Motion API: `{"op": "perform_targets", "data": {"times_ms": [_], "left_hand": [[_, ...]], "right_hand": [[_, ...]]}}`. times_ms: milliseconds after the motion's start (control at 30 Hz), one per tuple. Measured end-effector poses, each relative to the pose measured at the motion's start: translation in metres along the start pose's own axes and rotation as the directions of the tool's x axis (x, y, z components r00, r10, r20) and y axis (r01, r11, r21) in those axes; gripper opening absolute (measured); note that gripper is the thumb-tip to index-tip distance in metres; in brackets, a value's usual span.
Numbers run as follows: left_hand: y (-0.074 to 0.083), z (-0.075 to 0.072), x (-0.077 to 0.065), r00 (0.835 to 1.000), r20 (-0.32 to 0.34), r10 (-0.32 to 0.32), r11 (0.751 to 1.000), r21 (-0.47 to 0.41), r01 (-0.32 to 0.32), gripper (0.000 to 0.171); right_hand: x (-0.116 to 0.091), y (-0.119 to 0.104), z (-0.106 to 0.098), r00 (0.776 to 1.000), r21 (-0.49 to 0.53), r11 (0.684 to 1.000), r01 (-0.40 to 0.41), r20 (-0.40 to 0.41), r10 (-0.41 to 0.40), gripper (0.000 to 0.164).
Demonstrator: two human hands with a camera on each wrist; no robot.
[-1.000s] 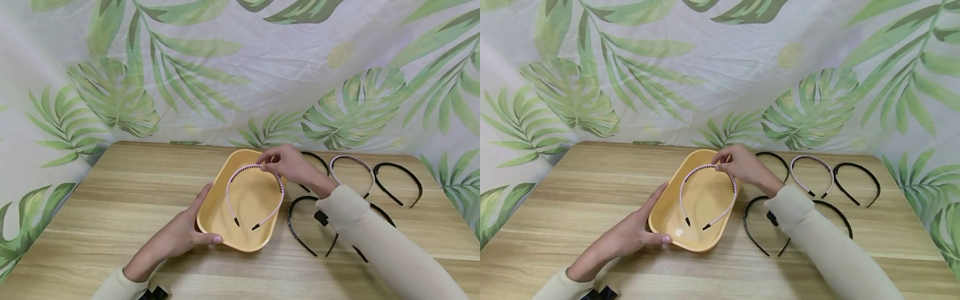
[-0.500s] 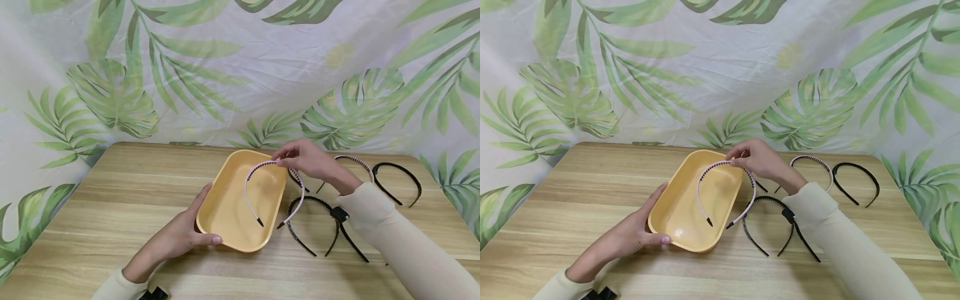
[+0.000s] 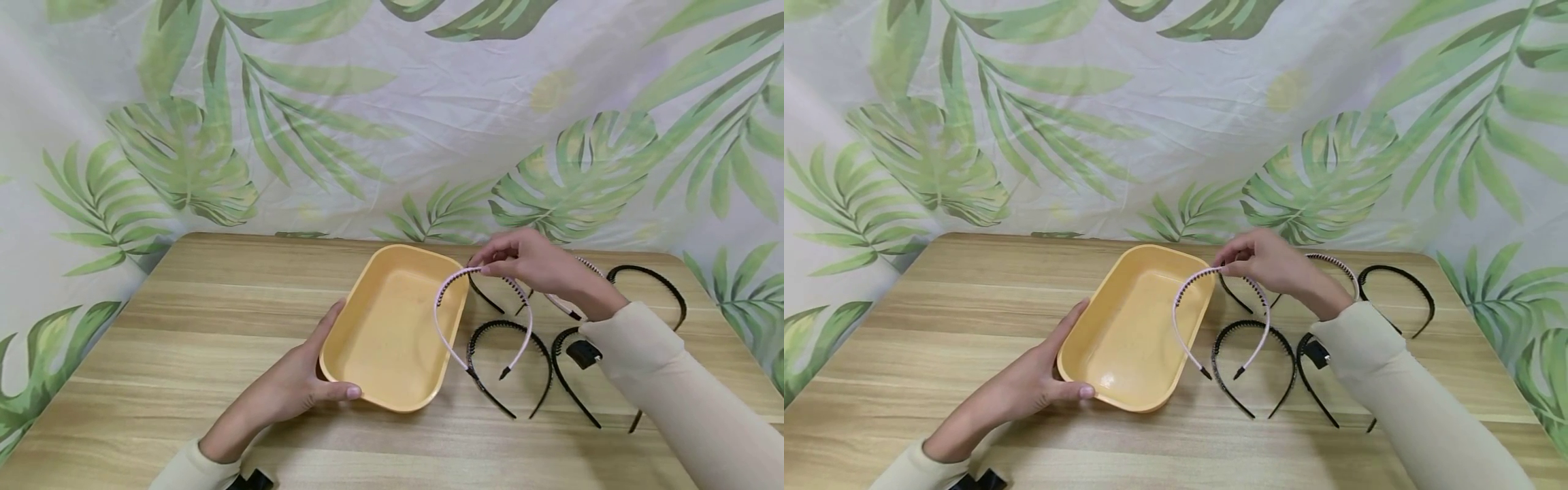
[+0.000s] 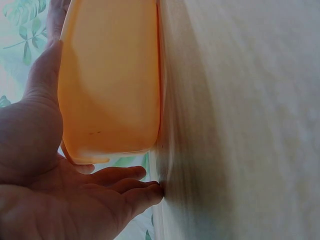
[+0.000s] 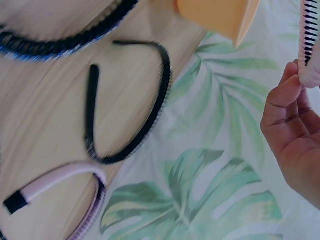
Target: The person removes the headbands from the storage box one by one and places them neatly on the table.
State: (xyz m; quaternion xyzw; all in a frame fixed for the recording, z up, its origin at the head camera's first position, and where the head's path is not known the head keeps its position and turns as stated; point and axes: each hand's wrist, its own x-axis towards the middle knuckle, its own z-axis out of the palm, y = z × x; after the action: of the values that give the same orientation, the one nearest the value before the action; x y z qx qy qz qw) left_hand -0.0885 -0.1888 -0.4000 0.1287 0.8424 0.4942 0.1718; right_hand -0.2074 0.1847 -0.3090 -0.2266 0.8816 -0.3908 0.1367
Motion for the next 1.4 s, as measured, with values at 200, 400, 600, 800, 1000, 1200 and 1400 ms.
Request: {"op": "perform_targets", "data": {"times_ms": [200,400,600,800,1000,1200,1400], "left_hand": [[0.0,0.001,0.0,1.0,0.007,0.01,1.0,-0.024,-0.009,0.127],[0.0,0.001,0.0,1.0,0.005,0.017,1.0,-0.017,-0.017,0.127],[0.0,0.001,0.001,1.0,0.004,0.019,1.0,-0.013,-0.019,0.126],[0.0,0.0,0.001,1.0,-0.002,0.006,1.0,0.013,-0.006,0.127],[0.001,0.001,0.001,1.0,-0.002,0.009,1.0,0.017,-0.009,0.127],[0.001,0.0,0.001,1.0,-0.004,0.002,1.0,0.017,-0.002,0.126],[0.001,0.0,0.0,1.0,-0.003,0.005,1.0,0.014,-0.005,0.126]], "right_hand": [[-0.014,0.014,-0.011,0.999,-0.049,0.998,-0.032,-0.013,0.032,0.019],[-0.03,0.033,-0.024,0.999,-0.086,0.995,-0.043,-0.013,0.042,0.02],[-0.049,0.053,-0.038,0.998,-0.136,0.989,-0.064,-0.019,0.062,0.021],[-0.067,0.079,-0.05,0.998,-0.154,0.987,-0.053,-0.046,0.046,0.021],[-0.085,0.102,-0.059,0.996,-0.152,0.987,-0.054,-0.076,0.042,0.02],[-0.103,0.122,-0.067,0.992,-0.198,0.977,-0.074,-0.115,0.052,0.019],[-0.122,0.144,-0.074,0.986,-0.109,0.987,-0.121,-0.124,0.108,0.02]]}}
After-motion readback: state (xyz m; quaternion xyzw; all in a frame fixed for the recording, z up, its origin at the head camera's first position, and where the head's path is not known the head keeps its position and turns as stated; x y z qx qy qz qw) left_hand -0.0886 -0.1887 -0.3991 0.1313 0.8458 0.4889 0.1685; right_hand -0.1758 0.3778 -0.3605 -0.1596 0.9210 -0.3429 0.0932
